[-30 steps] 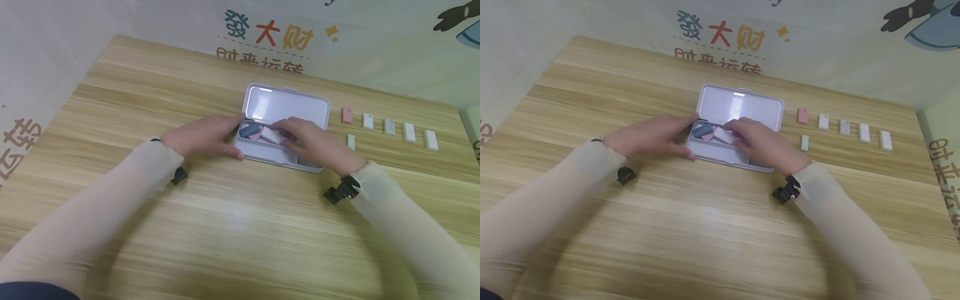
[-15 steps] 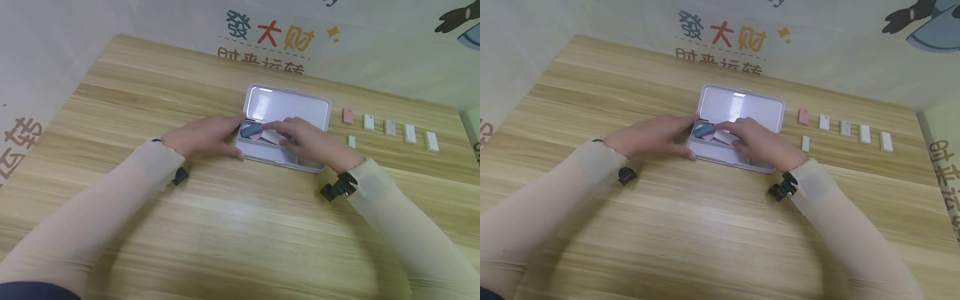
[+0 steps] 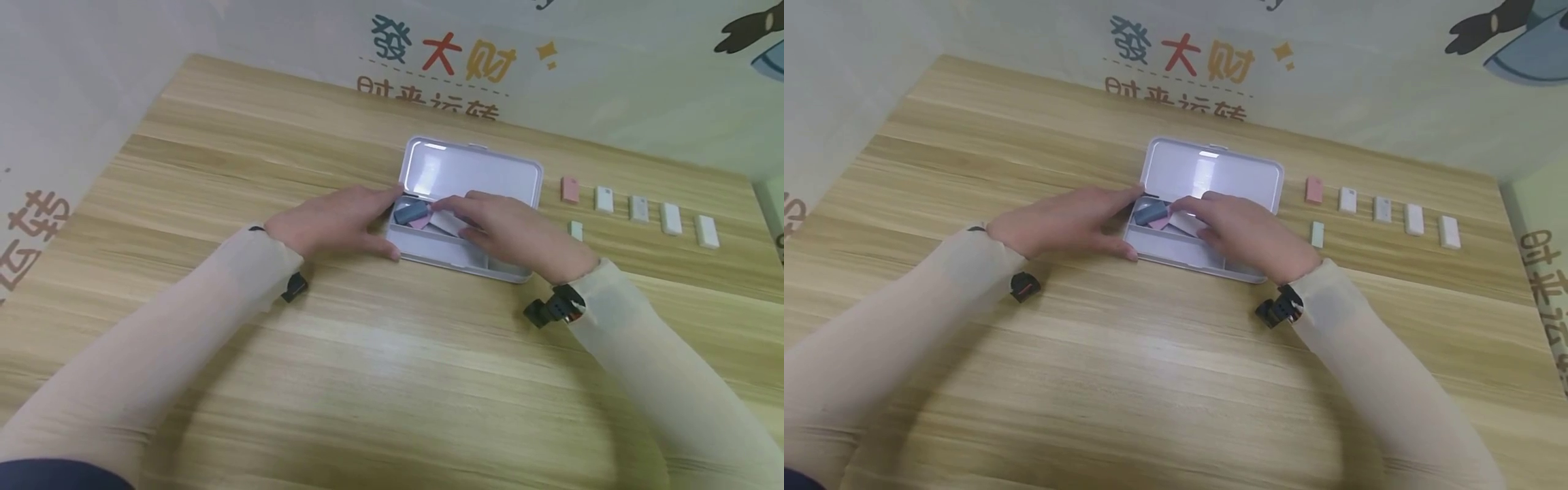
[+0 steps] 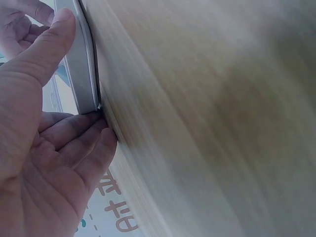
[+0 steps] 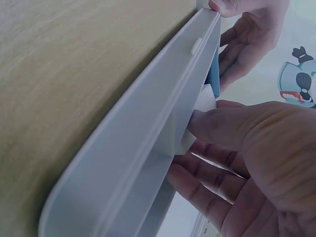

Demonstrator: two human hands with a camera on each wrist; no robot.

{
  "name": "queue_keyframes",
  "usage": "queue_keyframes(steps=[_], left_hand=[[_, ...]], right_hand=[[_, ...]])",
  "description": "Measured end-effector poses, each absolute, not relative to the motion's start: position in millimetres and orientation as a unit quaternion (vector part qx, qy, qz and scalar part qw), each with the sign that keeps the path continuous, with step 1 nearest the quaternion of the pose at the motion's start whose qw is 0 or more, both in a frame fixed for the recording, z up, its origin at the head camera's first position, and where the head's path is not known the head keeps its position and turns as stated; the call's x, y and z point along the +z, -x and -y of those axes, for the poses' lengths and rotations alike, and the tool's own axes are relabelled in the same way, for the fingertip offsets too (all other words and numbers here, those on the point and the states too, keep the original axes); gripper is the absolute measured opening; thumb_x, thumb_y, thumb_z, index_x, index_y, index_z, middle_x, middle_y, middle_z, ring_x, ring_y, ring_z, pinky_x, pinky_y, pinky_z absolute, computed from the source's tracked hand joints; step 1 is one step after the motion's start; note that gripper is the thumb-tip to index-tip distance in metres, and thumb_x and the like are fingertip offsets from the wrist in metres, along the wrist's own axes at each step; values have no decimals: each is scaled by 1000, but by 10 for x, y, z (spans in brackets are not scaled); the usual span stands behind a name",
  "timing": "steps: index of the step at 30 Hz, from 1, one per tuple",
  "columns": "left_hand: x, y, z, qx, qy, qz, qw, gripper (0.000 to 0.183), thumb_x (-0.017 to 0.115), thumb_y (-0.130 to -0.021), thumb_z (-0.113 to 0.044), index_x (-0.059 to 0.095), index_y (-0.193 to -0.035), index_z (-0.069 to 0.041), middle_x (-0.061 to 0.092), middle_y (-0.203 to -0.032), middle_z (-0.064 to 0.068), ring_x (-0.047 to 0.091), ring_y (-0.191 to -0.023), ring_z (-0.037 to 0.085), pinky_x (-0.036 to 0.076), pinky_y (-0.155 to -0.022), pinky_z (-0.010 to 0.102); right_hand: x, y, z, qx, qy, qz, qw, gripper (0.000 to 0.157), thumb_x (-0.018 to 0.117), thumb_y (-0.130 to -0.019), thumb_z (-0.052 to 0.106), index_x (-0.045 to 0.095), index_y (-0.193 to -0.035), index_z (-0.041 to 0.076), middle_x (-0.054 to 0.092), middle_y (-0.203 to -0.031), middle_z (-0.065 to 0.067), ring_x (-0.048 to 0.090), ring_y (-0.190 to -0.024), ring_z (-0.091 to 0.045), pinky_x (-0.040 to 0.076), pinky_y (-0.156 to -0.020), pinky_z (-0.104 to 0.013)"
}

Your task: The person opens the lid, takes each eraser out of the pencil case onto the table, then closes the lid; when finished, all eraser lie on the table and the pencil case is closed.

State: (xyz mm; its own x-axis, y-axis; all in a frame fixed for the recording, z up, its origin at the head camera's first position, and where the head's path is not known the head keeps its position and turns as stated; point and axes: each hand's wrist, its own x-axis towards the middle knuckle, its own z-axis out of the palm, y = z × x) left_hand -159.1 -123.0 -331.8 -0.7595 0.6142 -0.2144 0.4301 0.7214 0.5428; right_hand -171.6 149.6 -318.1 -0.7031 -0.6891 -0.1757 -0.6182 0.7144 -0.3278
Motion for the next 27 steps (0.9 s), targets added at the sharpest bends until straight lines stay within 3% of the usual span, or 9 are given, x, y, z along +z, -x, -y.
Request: queue_keyframes(steps=[14,21,27], left_hand=[[-3345,1612,1219,228,-278,-912,197,101,84,-87,-46,27,-165,-16,56,-153,3,54,-139,19,39,-126,42],[-3333,1608,1212,229,-276,-912,200,99,84,-87,-47,29,-164,-17,59,-149,2,56,-135,18,41,-124,42],[-3312,1602,1205,228,-277,-912,199,98,84,-87,-46,31,-163,-15,60,-147,3,57,-134,19,42,-123,42]], right_hand=[[-3152,1721,-1598,-139,350,-917,131,49,69,-99,4,58,-144,20,71,-121,-10,67,-109,-27,57,-101,-49],[-3168,1730,-1666,-190,336,-911,146,48,68,-98,1,57,-144,13,69,-128,-12,66,-118,-29,57,-104,-49],[-3209,1714,-1784,-241,332,-904,120,47,66,-99,-1,56,-144,8,70,-123,-15,69,-111,-30,59,-100,-50]])
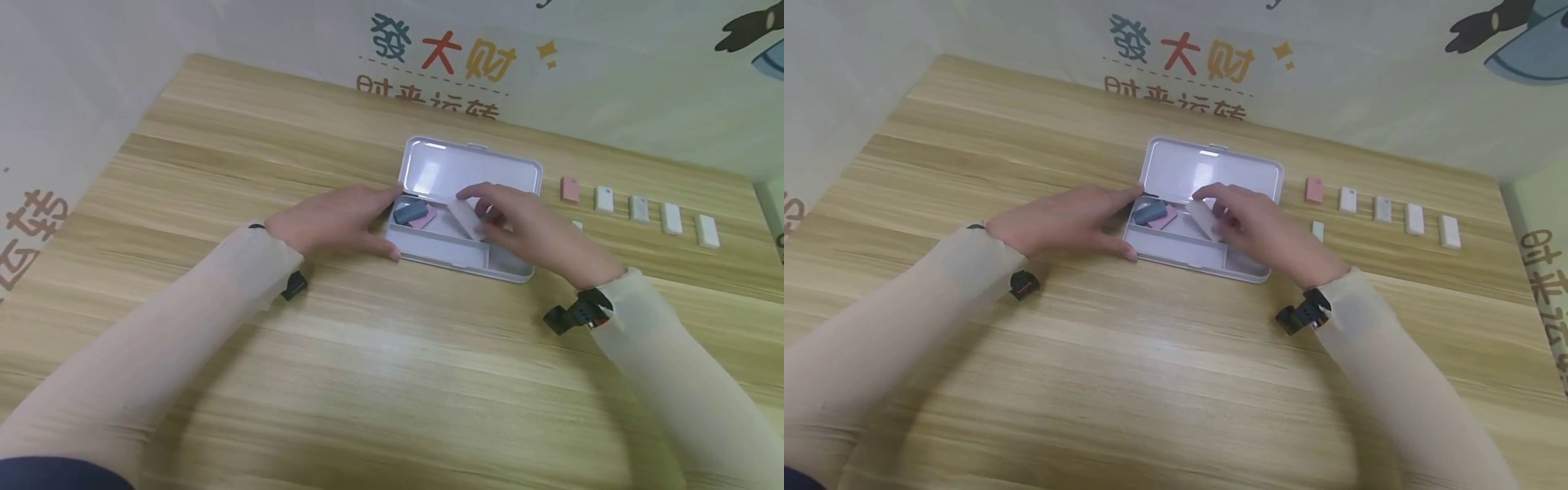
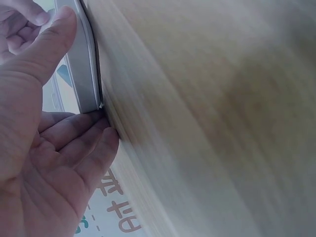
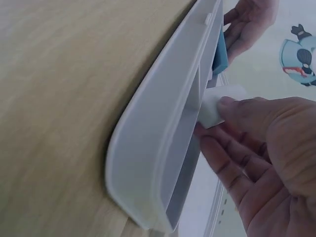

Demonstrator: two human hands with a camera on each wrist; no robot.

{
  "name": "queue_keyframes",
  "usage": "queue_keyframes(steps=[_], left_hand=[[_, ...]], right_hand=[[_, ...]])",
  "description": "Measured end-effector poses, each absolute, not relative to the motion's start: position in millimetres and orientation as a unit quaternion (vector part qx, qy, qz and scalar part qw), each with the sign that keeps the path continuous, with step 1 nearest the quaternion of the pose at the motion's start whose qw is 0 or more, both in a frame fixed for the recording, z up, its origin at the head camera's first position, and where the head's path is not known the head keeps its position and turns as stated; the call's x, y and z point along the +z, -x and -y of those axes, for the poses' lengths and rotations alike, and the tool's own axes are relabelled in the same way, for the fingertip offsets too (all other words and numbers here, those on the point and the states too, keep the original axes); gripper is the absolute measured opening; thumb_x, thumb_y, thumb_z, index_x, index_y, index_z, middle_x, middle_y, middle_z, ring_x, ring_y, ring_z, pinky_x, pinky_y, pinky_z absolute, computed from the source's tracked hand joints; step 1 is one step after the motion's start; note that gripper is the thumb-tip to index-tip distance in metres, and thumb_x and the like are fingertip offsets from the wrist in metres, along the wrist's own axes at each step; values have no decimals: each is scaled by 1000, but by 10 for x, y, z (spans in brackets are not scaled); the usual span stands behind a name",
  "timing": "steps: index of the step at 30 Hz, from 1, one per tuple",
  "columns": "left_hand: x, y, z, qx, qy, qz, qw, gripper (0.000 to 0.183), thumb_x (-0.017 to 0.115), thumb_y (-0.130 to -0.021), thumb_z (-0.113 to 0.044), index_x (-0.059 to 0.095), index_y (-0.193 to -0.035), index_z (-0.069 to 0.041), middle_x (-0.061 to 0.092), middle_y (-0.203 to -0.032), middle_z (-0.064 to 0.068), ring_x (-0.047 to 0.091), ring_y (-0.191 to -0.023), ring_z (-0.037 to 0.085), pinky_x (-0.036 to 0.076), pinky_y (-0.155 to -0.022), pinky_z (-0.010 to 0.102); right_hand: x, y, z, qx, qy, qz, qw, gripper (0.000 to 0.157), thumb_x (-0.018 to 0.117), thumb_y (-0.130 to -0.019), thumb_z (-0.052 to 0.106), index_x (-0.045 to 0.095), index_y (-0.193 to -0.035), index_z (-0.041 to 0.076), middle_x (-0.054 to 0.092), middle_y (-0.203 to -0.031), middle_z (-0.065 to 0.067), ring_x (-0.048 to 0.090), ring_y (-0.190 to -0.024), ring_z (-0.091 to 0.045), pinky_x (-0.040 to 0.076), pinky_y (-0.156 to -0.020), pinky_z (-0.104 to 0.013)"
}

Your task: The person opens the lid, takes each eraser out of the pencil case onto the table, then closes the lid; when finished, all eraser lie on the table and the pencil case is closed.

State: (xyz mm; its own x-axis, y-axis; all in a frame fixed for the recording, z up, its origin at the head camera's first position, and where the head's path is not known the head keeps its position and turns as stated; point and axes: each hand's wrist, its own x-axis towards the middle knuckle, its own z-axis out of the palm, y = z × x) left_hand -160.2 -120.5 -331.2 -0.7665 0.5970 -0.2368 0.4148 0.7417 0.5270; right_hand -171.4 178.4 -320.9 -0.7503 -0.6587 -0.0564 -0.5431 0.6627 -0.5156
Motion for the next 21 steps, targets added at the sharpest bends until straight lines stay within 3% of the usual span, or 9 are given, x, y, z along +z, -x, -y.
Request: queue_keyframes(steps=[3,6,10,13,21], left_hand=[[-3312,1614,1201,227,-281,-911,198,97,84,-87,-45,32,-163,-14,60,-147,4,57,-134,19,42,-122,41],[-3320,1627,1201,226,-282,-911,197,99,84,-87,-45,30,-164,-13,59,-149,4,56,-135,19,42,-123,41],[-3326,1626,1200,224,-281,-912,200,104,83,-88,-46,25,-166,-12,56,-154,5,54,-140,20,40,-125,41],[-3317,1621,1195,224,-280,-911,202,103,83,-88,-46,25,-166,-12,54,-156,5,53,-141,19,39,-126,41],[-3312,1603,1202,217,-278,-914,202,100,83,-88,-46,29,-165,-12,55,-155,4,53,-140,18,40,-125,41]], right_hand=[[-3222,1693,-1871,-273,333,-898,96,47,66,-98,-3,55,-143,3,71,-116,-18,70,-106,-32,60,-96,-47],[-3234,1668,-1966,-303,322,-894,71,47,67,-97,-4,54,-142,1,70,-109,-19,71,-101,-30,59,-90,-27],[-3248,1605,-2121,-340,291,-893,43,49,69,-97,-3,53,-143,2,68,-105,-18,66,-96,-7,49,-84,-4],[-3256,1561,-2257,-350,269,-897,23,50,69,-97,-3,52,-144,1,68,-106,-19,58,-91,9,48,-83,0],[-3292,1479,-2655,-360,234,-903,-10,55,67,-93,-14,47,-144,-6,66,-110,-24,56,-89,15,47,-78,2]])
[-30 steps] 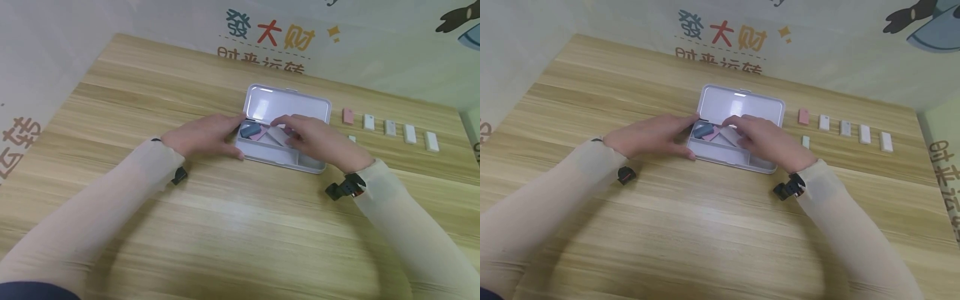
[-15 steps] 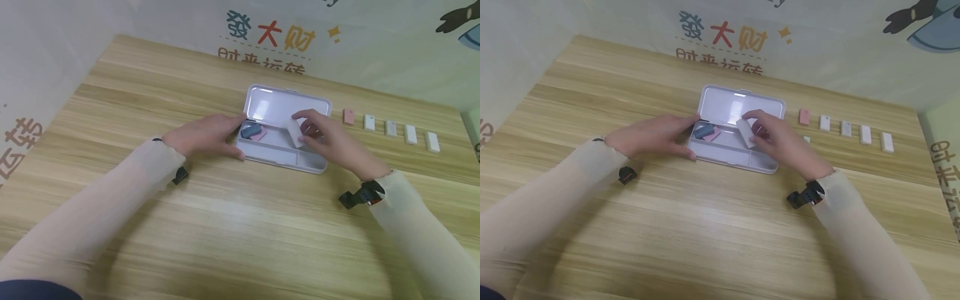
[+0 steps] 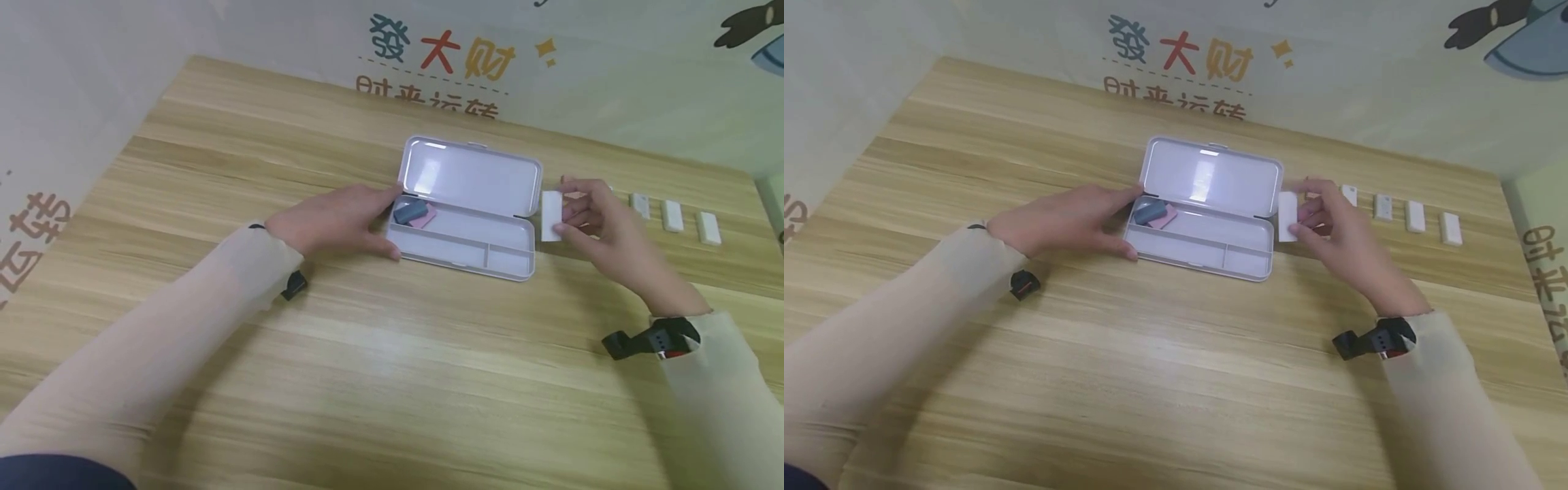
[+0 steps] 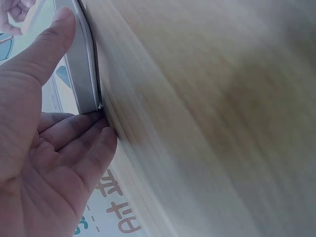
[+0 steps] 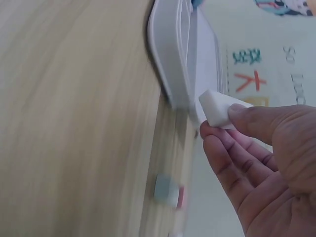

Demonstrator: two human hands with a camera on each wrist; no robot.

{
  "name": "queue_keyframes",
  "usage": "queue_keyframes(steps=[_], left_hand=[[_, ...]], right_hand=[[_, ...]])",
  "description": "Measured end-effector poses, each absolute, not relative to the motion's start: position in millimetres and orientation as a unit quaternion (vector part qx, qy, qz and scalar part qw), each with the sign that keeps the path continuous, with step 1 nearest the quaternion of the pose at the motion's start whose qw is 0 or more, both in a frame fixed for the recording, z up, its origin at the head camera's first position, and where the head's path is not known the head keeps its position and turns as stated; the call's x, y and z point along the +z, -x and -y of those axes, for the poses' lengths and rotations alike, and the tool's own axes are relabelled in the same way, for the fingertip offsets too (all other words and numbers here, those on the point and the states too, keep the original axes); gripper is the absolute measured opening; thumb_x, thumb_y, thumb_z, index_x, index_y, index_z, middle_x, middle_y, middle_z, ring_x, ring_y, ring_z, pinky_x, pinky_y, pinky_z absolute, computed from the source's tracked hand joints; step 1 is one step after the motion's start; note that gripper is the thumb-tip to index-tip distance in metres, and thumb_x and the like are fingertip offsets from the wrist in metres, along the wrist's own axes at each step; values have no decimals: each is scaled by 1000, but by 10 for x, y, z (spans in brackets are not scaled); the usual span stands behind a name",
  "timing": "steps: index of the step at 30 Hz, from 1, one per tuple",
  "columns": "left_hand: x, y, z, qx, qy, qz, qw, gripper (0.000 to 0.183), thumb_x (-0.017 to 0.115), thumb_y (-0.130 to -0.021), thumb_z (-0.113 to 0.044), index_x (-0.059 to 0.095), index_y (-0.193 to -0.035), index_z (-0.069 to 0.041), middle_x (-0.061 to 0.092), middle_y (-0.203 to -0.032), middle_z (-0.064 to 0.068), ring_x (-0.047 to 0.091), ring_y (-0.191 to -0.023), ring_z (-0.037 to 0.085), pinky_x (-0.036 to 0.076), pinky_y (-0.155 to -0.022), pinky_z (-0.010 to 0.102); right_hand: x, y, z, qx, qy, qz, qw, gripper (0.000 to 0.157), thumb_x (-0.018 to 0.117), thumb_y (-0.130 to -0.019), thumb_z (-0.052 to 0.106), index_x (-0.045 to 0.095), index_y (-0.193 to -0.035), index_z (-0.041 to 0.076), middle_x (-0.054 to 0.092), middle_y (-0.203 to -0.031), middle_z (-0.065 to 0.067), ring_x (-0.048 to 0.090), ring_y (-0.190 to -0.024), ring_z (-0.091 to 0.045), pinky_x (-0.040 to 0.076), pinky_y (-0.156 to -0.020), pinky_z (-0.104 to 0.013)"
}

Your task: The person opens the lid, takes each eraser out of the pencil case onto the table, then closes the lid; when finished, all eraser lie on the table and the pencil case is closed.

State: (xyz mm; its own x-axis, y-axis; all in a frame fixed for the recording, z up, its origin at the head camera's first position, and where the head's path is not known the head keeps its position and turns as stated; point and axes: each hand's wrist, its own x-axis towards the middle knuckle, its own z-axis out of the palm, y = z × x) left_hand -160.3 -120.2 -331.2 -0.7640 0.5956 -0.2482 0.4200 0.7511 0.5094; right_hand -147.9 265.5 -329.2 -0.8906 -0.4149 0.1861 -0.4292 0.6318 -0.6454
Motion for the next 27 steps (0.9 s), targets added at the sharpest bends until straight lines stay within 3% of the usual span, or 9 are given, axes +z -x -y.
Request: queue_keyframes(steps=[2,7,9,19,27], left_hand=[[-3315,1607,1204,219,-280,-913,199,98,83,-88,-46,30,-164,-13,56,-153,4,54,-138,18,40,-125,41],[-3322,1619,1206,217,-281,-914,196,98,83,-88,-46,30,-164,-12,57,-152,4,55,-138,18,41,-124,40],[-3320,1619,1205,217,-281,-914,195,97,83,-88,-46,31,-163,-12,57,-151,4,55,-137,18,41,-124,40],[-3341,1611,1198,227,-282,-910,202,101,83,-88,-47,28,-165,-13,55,-154,3,54,-138,17,40,-125,40],[-3330,1608,1210,238,-284,-906,203,98,83,-88,-45,30,-164,-15,56,-153,2,54,-136,15,40,-124,40]], right_hand=[[-3304,1459,-2758,359,-220,907,13,56,67,-93,-15,46,-144,-7,65,-108,-19,56,-89,16,47,-77,2],[-3335,1410,-3016,364,-187,912,19,55,66,-93,-15,45,-143,-7,59,-98,16,57,-86,16,48,-74,1],[-3343,1391,-3111,359,-176,916,19,54,67,-94,-13,45,-142,-7,56,-95,25,57,-85,17,47,-73,1],[-3437,1348,-3460,335,-133,933,-12,52,67,-97,-6,43,-143,-9,55,-92,31,56,-81,19,48,-67,-2],[-3482,1364,-3529,334,-119,935,-25,51,66,-99,-1,42,-144,-8,56,-91,34,55,-85,19,47,-71,-1]])
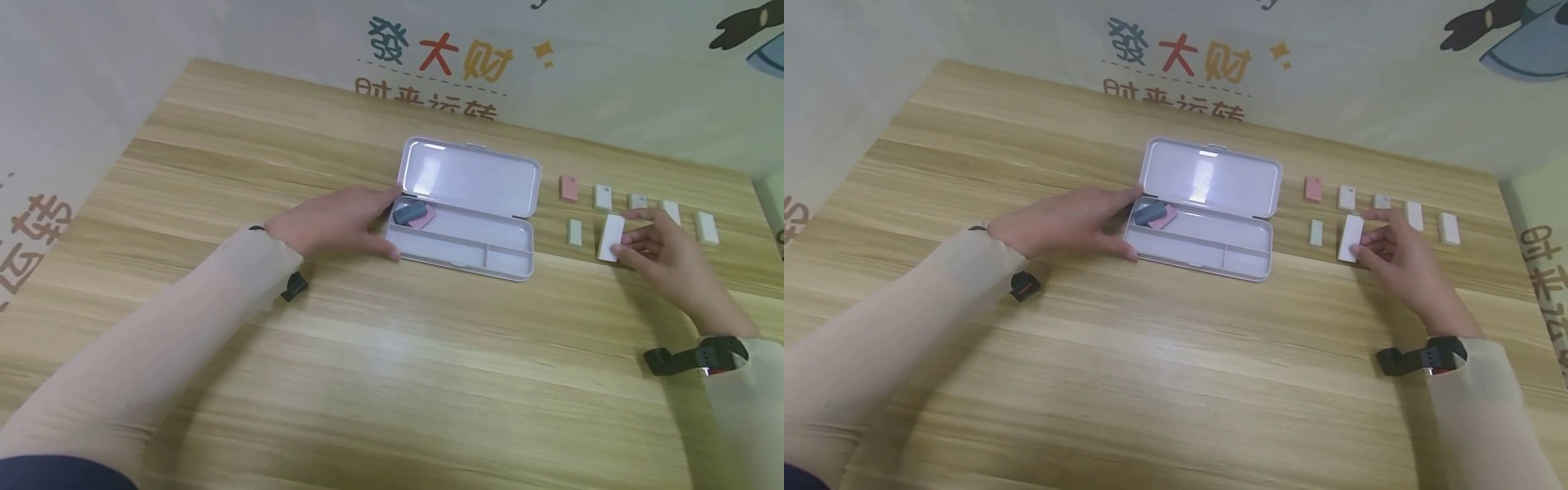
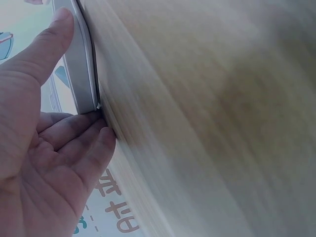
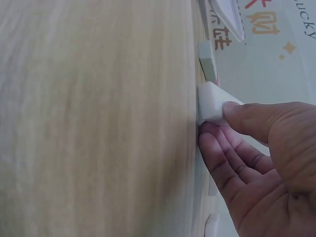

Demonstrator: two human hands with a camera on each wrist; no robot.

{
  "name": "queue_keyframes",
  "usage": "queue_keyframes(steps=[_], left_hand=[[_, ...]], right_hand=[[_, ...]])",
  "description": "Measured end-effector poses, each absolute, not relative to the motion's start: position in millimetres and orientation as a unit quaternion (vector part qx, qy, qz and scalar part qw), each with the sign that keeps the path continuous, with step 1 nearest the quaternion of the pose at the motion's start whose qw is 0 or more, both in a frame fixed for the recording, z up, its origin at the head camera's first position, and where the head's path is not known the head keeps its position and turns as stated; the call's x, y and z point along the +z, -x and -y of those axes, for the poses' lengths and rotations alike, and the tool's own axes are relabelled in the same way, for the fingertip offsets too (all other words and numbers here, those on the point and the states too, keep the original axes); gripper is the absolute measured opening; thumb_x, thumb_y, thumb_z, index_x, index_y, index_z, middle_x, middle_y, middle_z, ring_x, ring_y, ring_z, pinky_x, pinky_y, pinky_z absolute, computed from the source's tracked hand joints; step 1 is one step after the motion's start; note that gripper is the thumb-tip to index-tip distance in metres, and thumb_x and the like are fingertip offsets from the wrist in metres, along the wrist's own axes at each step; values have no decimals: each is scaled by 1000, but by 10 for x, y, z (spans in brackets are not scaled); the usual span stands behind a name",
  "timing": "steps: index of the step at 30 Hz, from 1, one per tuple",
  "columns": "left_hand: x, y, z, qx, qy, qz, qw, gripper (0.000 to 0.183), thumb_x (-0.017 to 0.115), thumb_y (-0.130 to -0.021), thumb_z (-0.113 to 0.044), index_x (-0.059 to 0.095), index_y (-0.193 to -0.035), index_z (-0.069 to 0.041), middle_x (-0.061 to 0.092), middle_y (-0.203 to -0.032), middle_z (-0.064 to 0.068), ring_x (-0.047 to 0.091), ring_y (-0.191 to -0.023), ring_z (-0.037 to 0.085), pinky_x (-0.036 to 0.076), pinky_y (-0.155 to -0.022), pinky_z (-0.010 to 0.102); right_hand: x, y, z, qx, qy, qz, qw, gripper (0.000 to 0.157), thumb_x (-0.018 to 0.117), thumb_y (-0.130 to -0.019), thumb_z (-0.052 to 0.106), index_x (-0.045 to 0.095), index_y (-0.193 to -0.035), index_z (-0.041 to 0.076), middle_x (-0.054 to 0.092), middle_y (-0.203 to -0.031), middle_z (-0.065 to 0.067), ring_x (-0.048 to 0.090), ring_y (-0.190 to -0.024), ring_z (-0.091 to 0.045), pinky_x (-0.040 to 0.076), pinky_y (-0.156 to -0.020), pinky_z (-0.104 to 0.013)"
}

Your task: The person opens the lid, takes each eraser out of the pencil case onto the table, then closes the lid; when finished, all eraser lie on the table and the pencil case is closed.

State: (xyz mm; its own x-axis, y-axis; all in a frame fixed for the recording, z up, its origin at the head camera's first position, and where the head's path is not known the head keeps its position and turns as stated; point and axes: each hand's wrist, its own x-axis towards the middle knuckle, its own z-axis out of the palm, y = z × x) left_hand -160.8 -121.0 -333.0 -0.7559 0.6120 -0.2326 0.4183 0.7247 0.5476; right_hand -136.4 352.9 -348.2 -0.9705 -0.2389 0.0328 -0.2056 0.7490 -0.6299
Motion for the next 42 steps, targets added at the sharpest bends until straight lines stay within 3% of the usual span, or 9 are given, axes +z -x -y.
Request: queue_keyframes(steps=[7,10,13,16,23,30,36,38,42], left_hand=[[-3336,1605,1218,238,-282,-906,207,101,83,-88,-46,27,-166,-15,54,-155,2,53,-137,15,40,-125,40],[-3338,1605,1221,236,-282,-907,204,100,83,-88,-47,28,-165,-16,55,-154,2,53,-137,16,40,-124,40],[-3335,1603,1220,235,-283,-908,202,99,83,-88,-47,28,-165,-16,54,-154,2,54,-137,16,40,-124,41],[-3328,1601,1216,233,-284,-908,203,100,83,-88,-46,28,-165,-15,55,-154,3,54,-136,17,40,-124,41],[-3331,1601,1214,226,-280,-911,201,99,83,-88,-47,29,-165,-14,55,-153,3,54,-136,17,40,-125,41],[-3330,1603,1207,225,-282,-913,193,97,84,-88,-46,31,-163,-14,58,-149,3,56,-134,18,42,-123,41],[-3322,1598,1212,230,-282,-911,194,97,83,-88,-46,31,-164,-16,57,-151,3,55,-137,18,40,-124,41],[-3319,1599,1214,231,-284,-910,196,97,83,-88,-45,30,-164,-15,56,-152,3,54,-138,18,40,-125,41],[-3315,1604,1212,226,-281,-912,198,100,83,-88,-46,28,-165,-14,56,-152,4,55,-137,19,41,-124,41]], right_hand=[[-3501,1394,-3537,-325,118,-937,43,50,65,-101,2,44,-146,-6,56,-94,33,53,-87,20,46,-71,-1],[-3496,1405,-3529,-317,119,-939,54,49,63,-103,4,45,-147,-7,64,-102,10,51,-88,20,46,-71,-1],[-3484,1413,-3516,-307,116,-942,69,47,60,-104,6,45,-147,-8,63,-111,-18,50,-88,22,46,-70,-2],[-3474,1420,-3516,-301,111,-943,86,48,59,-106,8,45,-147,-10,60,-118,-29,48,-87,23,46,-70,-2],[-3473,1443,-3526,-291,102,-946,102,49,59,-106,13,47,-148,-10,60,-117,-25,49,-86,21,47,-69,-4],[-3476,1471,-3534,-290,93,-946,113,51,60,-106,17,48,-150,-8,58,-107,1,53,-85,17,50,-69,-7],[-3471,1459,-3537,-295,93,-945,111,51,60,-107,17,48,-150,-8,57,-104,11,53,-85,16,50,-69,-8],[-3468,1454,-3536,-297,92,-944,111,53,60,-107,18,46,-151,-8,59,-107,6,52,-86,17,49,-69,-7],[-3448,1461,-3541,-307,99,-941,105,58,56,-108,18,37,-155,-10,59,-125,-25,50,-86,22,48,-68,-5]])
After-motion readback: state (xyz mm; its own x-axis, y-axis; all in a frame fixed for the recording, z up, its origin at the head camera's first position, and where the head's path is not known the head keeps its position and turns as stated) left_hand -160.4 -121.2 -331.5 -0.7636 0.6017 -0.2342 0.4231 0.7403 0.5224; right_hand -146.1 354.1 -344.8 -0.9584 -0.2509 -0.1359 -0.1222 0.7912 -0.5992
